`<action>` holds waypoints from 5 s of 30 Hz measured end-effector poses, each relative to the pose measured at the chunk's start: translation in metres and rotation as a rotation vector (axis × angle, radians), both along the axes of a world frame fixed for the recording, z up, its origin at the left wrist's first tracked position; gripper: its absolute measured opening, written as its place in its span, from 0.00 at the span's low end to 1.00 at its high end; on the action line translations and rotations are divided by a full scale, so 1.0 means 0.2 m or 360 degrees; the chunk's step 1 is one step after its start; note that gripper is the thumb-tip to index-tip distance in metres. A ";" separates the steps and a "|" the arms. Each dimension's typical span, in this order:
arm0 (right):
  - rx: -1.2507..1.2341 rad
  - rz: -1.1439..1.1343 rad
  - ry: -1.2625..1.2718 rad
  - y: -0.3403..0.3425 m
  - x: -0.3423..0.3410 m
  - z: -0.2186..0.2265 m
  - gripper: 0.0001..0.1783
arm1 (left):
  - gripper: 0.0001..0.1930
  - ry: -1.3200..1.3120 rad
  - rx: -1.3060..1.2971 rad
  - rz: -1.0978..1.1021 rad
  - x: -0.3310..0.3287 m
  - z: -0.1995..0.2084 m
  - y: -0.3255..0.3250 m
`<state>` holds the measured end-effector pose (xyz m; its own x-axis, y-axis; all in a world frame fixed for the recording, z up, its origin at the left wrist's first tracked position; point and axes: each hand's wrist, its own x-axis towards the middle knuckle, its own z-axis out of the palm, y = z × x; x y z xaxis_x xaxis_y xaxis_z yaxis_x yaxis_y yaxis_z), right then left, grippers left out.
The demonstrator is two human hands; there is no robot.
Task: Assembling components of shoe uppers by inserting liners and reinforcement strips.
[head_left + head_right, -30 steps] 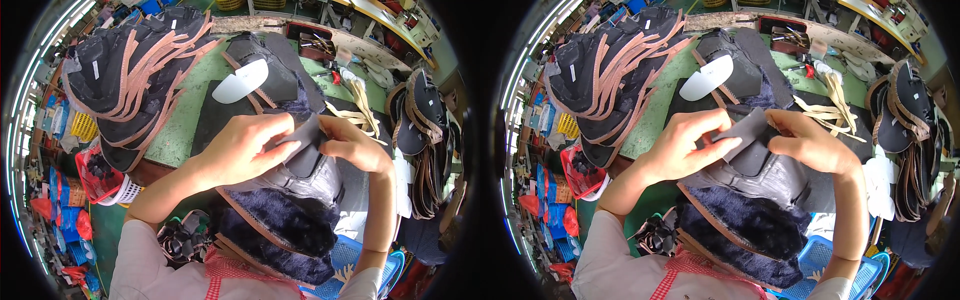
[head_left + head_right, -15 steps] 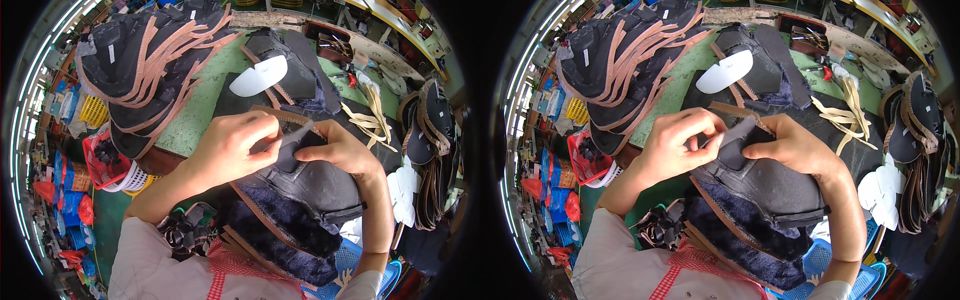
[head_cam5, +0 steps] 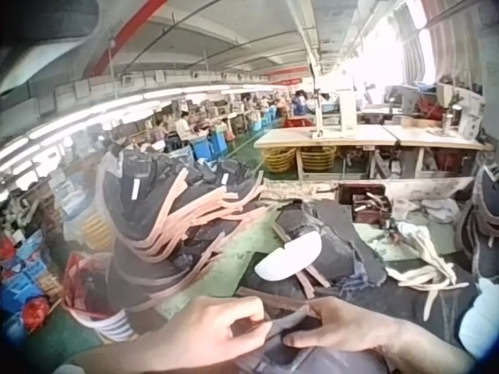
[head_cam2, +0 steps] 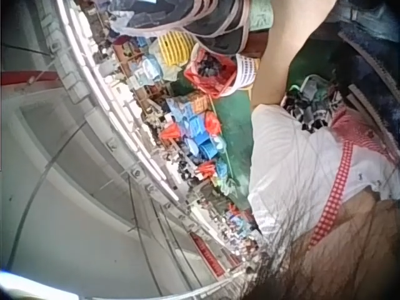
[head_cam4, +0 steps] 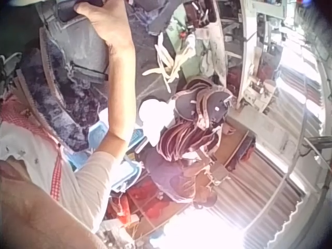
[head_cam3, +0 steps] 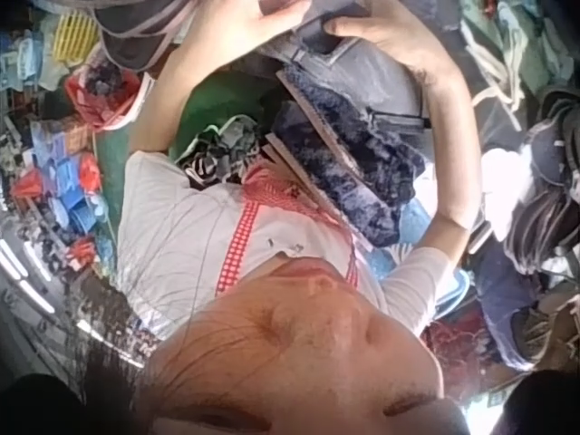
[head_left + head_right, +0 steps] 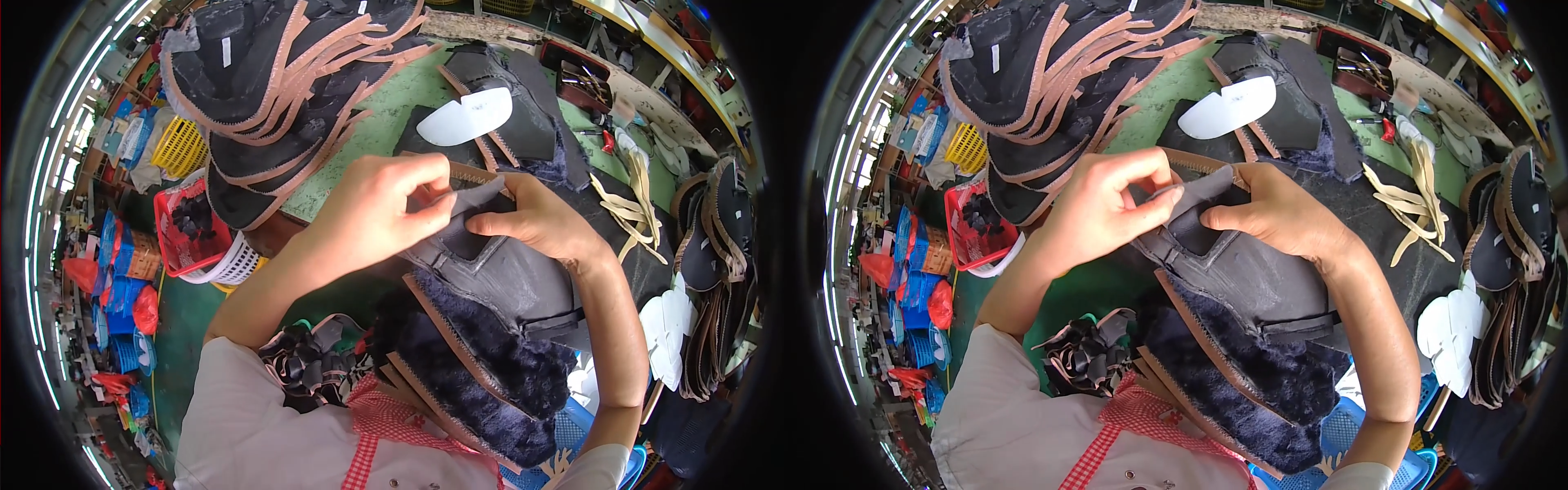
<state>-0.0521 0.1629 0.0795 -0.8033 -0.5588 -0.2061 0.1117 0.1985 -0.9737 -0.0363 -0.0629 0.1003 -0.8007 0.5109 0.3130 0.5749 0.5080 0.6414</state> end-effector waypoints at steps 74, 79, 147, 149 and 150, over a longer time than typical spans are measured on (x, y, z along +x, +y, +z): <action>0.1439 0.0479 0.1428 -1.44 -0.03 -0.66 0.50 | 0.17 -0.2017 0.2678 0.1449 -0.75 -2.82 -0.46; 0.1573 0.0484 0.1398 -1.44 -0.01 -0.65 0.53 | 0.17 -0.2058 0.3007 0.1457 -0.51 -3.00 -0.18; 0.0547 -0.1433 0.0598 1.45 0.08 -0.18 0.26 | 0.21 -0.1914 0.2030 -0.0469 -0.81 -0.45 1.60; 0.0470 -0.1535 0.0793 1.48 0.03 -0.24 0.25 | 0.23 -0.1918 0.2011 -0.0507 -0.76 -0.56 1.69; 0.0296 -0.1557 0.0847 1.48 0.02 -0.25 0.26 | 0.24 -0.1947 0.1957 -0.0521 -0.72 -0.61 1.70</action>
